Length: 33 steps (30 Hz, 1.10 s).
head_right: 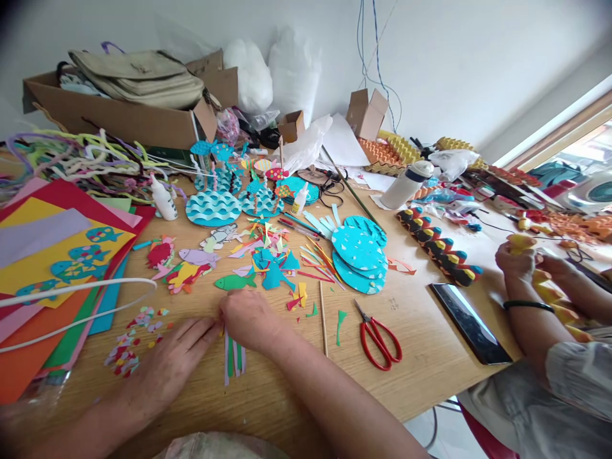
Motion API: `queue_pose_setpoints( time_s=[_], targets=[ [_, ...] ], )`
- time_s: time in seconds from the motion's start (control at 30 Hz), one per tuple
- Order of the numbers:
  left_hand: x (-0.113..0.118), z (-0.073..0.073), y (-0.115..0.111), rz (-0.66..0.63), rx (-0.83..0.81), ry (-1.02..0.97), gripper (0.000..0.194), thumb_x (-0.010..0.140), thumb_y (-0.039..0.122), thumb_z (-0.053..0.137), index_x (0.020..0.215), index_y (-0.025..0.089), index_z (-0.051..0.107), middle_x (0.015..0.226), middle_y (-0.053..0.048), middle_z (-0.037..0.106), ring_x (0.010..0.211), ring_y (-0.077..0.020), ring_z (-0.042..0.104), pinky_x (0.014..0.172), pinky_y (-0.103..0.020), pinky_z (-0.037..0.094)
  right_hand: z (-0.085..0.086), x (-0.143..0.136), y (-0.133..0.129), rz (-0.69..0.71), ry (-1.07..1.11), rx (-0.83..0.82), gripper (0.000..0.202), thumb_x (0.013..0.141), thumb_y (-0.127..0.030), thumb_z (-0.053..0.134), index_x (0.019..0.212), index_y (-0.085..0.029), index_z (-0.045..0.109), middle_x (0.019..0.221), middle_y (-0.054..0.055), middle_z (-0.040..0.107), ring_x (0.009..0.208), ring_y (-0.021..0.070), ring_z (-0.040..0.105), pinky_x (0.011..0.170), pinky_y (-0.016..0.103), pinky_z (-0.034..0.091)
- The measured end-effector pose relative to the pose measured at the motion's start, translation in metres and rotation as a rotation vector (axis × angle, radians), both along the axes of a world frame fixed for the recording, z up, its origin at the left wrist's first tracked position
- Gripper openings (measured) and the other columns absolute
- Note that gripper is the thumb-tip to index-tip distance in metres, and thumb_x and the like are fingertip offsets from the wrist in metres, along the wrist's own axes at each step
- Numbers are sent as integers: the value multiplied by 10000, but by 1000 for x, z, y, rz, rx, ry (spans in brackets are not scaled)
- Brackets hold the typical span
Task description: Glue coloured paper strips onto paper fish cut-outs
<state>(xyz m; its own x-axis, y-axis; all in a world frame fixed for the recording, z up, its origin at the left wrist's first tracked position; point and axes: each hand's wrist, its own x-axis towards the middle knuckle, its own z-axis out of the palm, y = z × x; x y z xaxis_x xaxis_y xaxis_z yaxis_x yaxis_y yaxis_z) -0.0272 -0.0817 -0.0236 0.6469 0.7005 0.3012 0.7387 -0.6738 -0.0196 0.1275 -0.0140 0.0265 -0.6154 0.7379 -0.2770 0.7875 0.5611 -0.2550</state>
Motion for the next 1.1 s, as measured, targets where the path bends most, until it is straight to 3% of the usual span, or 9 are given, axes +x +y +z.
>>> queue_pose_setpoints(
  time_s=[0.33,0.63,0.87,1.1],
  targets=[
    [-7,-7,-2,-33,64,-72,405,821,-11,244,1021,117,572,970,-83,627,883,-193,566,769,-318,480,9,5,5,-42,52,-31,205,789,-170,471,829,-191,671,843,26,675,776,144,602,608,212,393],
    [-6,-8,-2,-38,41,-109,404,851,22,228,1033,144,568,972,-68,623,892,-180,553,781,-305,470,9,-4,0,76,-115,-13,222,744,-113,474,816,-149,681,842,95,671,773,202,608,642,266,435],
    [-5,-6,-5,-17,39,-78,421,814,-22,247,1030,138,571,984,-76,624,902,-186,550,780,-314,465,16,4,8,-3,-60,-16,239,803,-196,440,890,-209,662,904,44,669,818,179,606,629,241,436],
    [-5,-12,-6,13,-11,-88,417,837,4,249,1053,170,565,1006,-59,622,927,-176,545,822,-314,449,12,-6,-4,91,-134,19,220,734,-92,466,806,-133,670,832,107,669,770,209,615,637,274,455]
  ],
)
